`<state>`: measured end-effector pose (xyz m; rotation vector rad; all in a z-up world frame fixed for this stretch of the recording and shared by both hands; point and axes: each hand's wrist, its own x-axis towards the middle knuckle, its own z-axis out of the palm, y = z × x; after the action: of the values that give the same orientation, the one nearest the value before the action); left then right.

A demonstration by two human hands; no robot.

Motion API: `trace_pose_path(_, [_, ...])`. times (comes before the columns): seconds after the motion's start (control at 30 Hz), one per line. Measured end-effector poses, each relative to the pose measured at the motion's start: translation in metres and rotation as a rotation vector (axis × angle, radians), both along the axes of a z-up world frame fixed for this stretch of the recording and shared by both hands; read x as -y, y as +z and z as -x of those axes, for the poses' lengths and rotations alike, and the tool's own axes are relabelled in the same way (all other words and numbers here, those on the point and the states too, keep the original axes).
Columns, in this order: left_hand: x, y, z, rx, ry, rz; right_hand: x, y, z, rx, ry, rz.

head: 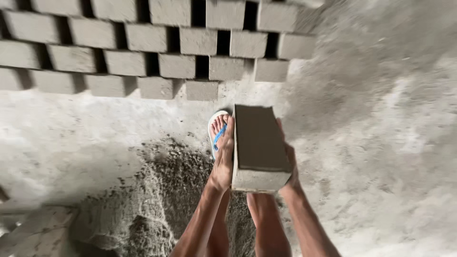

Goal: The person fills a metal mold with a concrete mixture using a trowel, levels the surface, and compacts it. They then flip the mold to release a formed concrete brick, which is placed onto a stack of similar bricks. This process is repeated multiple times.

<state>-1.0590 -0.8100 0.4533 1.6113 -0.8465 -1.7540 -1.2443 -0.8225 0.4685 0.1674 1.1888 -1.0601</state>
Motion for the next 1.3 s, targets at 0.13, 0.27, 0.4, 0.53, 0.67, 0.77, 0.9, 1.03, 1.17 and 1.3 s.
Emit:
trace_pose_path(0.13, [0.0,-0.135,0.012,0.06,0.048,0.315,-0.012,-0.163,0.033,-0.003,0.041,-0.163])
trace_pose_path(0.27, [-0.007,-0.266,0.022,-0.03,0.061,0.305,-0.021,-0.278,0.055,-0.009,0.054,-0.263])
trace_pose_path(0.4, [-0.017,-0.339,0.026,0.637,-0.365,0.242,-0.011,-0.348,0.06,-0.02,0.068,-0.31])
trace_pose_path(0.53, [0.016,-0.326,0.026,0.744,-0.3,0.31,-0.003,-0.375,0.063,-0.03,0.077,-0.342])
trace_pose_path(0.67, [0.024,-0.324,0.037,0.6,-0.166,0.175,0.003,-0.381,0.062,-0.04,0.086,-0.355])
trace_pose_path(0.77, [0.02,-0.32,0.045,0.485,-0.069,0.066,0.0,-0.383,0.062,-0.052,0.093,-0.375])
trace_pose_path(0.9, [0.015,-0.314,0.047,0.339,0.056,-0.077,0.002,-0.388,0.063,-0.055,0.1,-0.396])
trace_pose_path(1.03, [0.018,-0.309,0.045,0.201,0.2,-0.202,0.007,-0.389,0.064,-0.05,0.126,-0.407])
trace_pose_path(1.17, [0.02,-0.3,0.039,0.066,0.345,-0.323,0.005,-0.382,0.062,-0.037,0.153,-0.424])
trace_pose_path(1.3, [0.004,-0.324,0.047,-0.062,0.447,-0.404,-0.007,-0.374,0.033,-0.048,0.166,-0.427])
